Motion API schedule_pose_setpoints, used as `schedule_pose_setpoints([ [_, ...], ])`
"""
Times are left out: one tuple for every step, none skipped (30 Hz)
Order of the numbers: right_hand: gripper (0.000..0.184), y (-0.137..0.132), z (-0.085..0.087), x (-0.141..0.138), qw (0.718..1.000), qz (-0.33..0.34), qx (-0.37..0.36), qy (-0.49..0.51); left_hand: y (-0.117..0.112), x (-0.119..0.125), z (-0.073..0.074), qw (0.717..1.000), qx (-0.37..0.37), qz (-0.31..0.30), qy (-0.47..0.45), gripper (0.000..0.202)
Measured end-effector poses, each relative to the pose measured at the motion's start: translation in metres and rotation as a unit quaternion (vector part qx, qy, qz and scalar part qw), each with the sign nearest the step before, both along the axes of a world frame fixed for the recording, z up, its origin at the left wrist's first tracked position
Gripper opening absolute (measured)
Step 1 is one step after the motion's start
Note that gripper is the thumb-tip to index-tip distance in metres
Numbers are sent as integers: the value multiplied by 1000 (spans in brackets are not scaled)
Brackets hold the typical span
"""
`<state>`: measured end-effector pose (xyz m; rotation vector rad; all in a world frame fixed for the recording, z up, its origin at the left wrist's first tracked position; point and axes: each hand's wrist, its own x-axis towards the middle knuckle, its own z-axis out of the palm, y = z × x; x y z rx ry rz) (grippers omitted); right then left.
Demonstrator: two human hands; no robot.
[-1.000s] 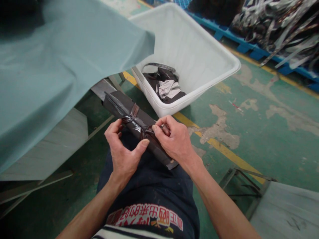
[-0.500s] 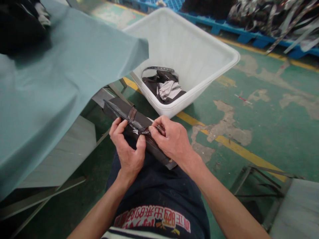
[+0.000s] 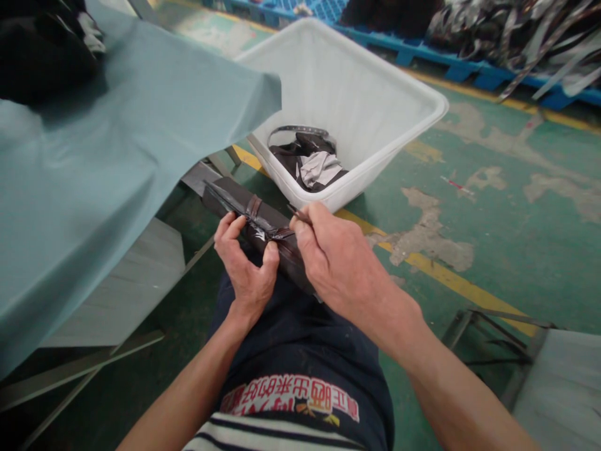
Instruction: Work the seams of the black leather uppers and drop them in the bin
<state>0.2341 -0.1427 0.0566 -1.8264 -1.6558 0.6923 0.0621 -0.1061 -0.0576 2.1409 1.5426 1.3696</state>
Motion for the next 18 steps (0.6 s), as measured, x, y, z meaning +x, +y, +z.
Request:
schedule_pose_setpoints([
  [22, -1, 3, -1, 1000, 26, -8, 8, 0, 0, 0, 1000, 1, -1, -2, 56],
  [24, -2, 5, -2, 999, 50, -18, 11, 0, 0, -1, 1000, 1, -1, -3, 56],
  [25, -3, 6, -3, 997, 67, -30, 7, 0, -1, -1, 1000, -1, -1, -4, 56],
  [25, -4, 6, -5, 996, 75, -45, -3, 1, -1, -1, 1000, -4, 0, -5, 57],
  [25, -5, 5, -7, 995, 74, -60, -20, 1, -1, -2, 1000, -6, 0, -5, 57],
  [25, -6, 3, -9, 994, 66, -74, -39, 1, -1, -3, 1000, -8, 1, -6, 57],
  [25, -6, 1, -12, 993, 53, -89, -59, 1, -1, -3, 1000, -8, 1, -8, 57],
  [24, -7, 0, -14, 991, 41, -104, -79, 1, -1, -4, 1000, -7, 0, -10, 57],
  [23, -7, -2, -17, 988, 31, -118, -99, 1, -1, -4, 1000, -5, 0, -11, 56],
  [20, -6, -3, -19, 984, 26, -130, -118, 1, -1, -5, 1000, -2, -1, -13, 56],
  [19, -6, -4, -21, 980, 25, -141, -137, 1, -1, -5, 1000, 0, -1, -14, 56],
  [18, -5, -5, -23, 976, 26, -149, -154, 1, -1, -6, 1000, 0, -1, -15, 56],
  [17, -4, -5, -25, 973, 27, -155, -168, 1, -1, -6, 1000, 0, -1, -15, 56],
  [18, -3, -5, -26, 971, 26, -159, -178, 1, -1, -6, 1000, -2, -1, -15, 56],
  [18, -1, -5, -27, 969, 23, -163, -184, 1, -1, -6, 1000, -4, 0, -15, 56],
  [19, -1, -5, -28, 968, 20, -166, -188, 1, -1, -6, 1000, -5, 0, -15, 56],
  [19, 0, -5, -28, 967, 16, -170, -190, 1, -1, -6, 1000, -6, 0, -16, 56],
  [20, 1, -5, -28, 966, 13, -172, -192, 1, 0, -6, 1000, -5, 0, -17, 55],
])
